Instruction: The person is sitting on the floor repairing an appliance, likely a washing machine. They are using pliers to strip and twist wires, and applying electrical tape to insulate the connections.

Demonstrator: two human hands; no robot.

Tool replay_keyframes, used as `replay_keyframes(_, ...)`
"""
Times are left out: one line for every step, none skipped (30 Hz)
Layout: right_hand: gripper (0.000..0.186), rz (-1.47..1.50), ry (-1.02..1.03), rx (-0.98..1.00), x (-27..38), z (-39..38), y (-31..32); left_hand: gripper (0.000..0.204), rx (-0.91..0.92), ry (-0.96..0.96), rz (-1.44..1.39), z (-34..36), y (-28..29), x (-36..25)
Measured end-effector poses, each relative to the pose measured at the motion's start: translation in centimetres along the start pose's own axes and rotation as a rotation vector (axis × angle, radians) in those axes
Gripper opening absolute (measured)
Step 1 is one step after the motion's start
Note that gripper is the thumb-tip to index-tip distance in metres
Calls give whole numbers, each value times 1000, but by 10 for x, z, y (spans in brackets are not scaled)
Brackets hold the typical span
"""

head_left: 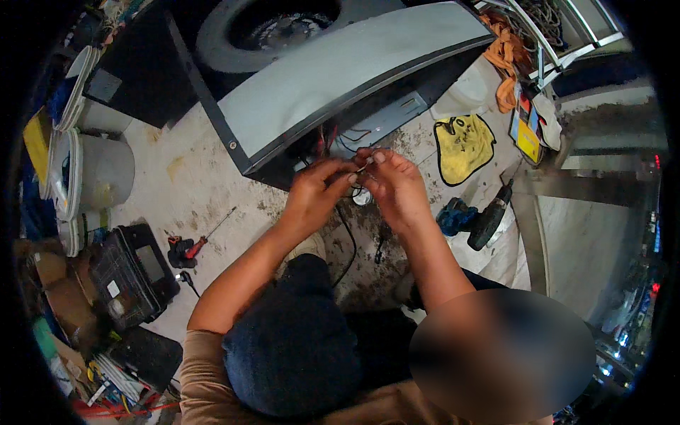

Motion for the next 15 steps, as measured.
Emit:
replay_keyframes(17, 13, 2, 21, -1, 1, 0, 18, 3, -14, -1, 0, 2, 0)
replay_keyframes(17, -20, -1, 25, -2, 1, -1, 18, 7, -29, -3, -1, 3, 1)
replay_keyframes(18, -53, -3, 28, -3, 0, -2, 18, 7, -15, 0, -2, 4, 5)
replay_keyframes(18, -85, -4, 32, -4, 1, -4, 18, 7, -2, 4, -3, 6, 7)
replay_keyframes(18, -99, 4, 37, -6, 1, -6, 18, 10, 10, 8, -3, 8, 9)
replay_keyframes(18, -113, 15, 41, -10, 2, -7, 18, 22, 32, 25, -4, 11, 10)
replay_keyframes(18, -128, 24, 45, -11, 2, -7, 18, 33, 54, 41, -3, 14, 7)
replay_keyframes(18, -146, 29, 28, -12, 2, -7, 18, 49, 74, 58, -2, 15, 5)
replay_keyframes(18, -160, 38, 7, -12, 2, -7, 18, 39, 56, 34, -1, 15, 8)
replay_keyframes(18, -174, 47, -9, -9, 2, -3, 18, 26, 37, 12, 2, 10, 8)
replay_keyframes(18, -191, 57, -18, -8, 2, 1, 18, 19, 15, -7, 6, 5, 6)
replay_keyframes(18, -201, 72, -32, -9, 4, 5, 19, 24, 67, 51, 8, 5, 4)
replay_keyframes(19, -212, 111, -59, -1, 2, 12, 20, 45, 96, 105, 12, 1, -7)
replay_keyframes(18, -393, 190, -83, 10, -1, 8, 21, 83, 71, 113, 25, -8, -13)
replay_keyframes(15, -595, 316, -144, 11, -5, 16, 24, 33, 52, 149, 26, -18, -1)
Point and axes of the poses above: each hand's wrist, its own z-axis towards the middle knuckle, its own y-axis out of the back of the hand, x = y × z, the point moved 1 cm from there along z, towards the middle knuckle, and after that the axes turned 5 degrees about z, right-handed, at the moved point
